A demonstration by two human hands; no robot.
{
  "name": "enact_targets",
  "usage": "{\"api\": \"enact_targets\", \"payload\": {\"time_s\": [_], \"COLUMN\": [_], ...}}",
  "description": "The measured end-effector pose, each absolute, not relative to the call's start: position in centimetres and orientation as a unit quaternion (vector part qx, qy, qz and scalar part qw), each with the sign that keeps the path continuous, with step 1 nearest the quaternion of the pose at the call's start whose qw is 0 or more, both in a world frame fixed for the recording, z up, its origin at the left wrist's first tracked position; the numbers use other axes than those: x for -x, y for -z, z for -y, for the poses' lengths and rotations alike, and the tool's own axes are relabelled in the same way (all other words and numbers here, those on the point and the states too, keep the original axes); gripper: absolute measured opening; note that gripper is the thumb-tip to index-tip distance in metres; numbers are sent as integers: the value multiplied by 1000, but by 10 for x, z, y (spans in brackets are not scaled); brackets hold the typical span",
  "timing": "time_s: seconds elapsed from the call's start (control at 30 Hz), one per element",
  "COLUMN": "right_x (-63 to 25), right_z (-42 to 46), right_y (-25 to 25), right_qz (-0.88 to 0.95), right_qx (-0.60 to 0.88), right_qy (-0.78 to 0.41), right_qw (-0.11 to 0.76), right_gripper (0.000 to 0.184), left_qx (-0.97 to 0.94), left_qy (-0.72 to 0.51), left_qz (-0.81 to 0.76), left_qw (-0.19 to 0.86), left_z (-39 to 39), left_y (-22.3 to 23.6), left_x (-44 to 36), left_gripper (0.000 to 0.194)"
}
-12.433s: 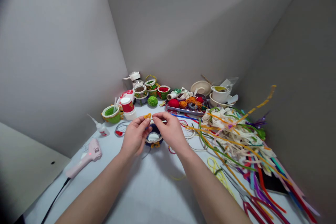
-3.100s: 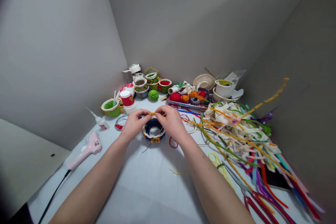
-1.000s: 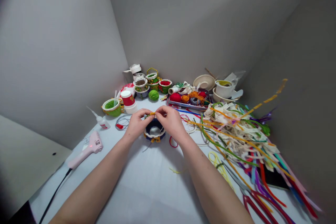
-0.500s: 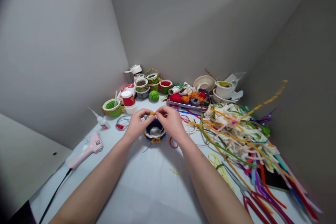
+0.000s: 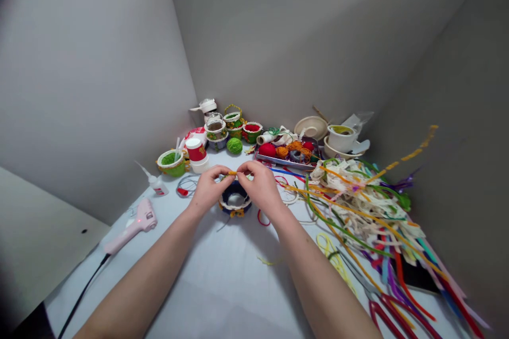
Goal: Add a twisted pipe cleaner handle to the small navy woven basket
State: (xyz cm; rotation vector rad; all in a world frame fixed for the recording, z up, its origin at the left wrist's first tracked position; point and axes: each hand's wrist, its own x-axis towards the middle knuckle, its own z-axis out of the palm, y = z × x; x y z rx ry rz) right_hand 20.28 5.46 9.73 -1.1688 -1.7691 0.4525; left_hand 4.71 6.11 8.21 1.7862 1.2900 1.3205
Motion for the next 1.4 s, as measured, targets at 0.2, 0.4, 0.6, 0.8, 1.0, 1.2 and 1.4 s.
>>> {"api": "enact_targets", "payload": {"time_s": [0.2, 0.4, 0.6, 0.8, 1.0, 1.2, 1.4], "right_x": [-203, -204, -206, -204, -203, -214, -225], "right_z": [-52, -52, -46, -33, -8, 19, 49], "right_y": [-100, -105, -115, -125, -132, -128, -120], "right_qz": [754, 742, 717, 704, 735, 744, 754], "right_qx": [455, 458, 444, 417, 389, 392, 368], "right_qy": [-98, -94, -107, -66, -39, -42, 7], "right_qw": [464, 480, 526, 571, 554, 540, 543], "right_gripper": [9, 8, 8, 9, 8, 10, 25], "left_qx": [-666, -667, -659, -519, -427, -482, -562], "left_qy": [-489, -474, -470, -576, -501, -388, -368], "left_qz": [-486, -498, -530, -626, -750, -782, -740], "left_qw": [285, 286, 252, 78, 56, 76, 47], "left_z": [-61, -58, -41, -22, -42, -53, -34], "left_y": [-83, -89, -104, -94, -53, -46, -63], "left_x": [-47, -44, -16, 55, 107, 119, 107], "left_gripper": [5, 19, 31, 30, 54, 34, 22]}}
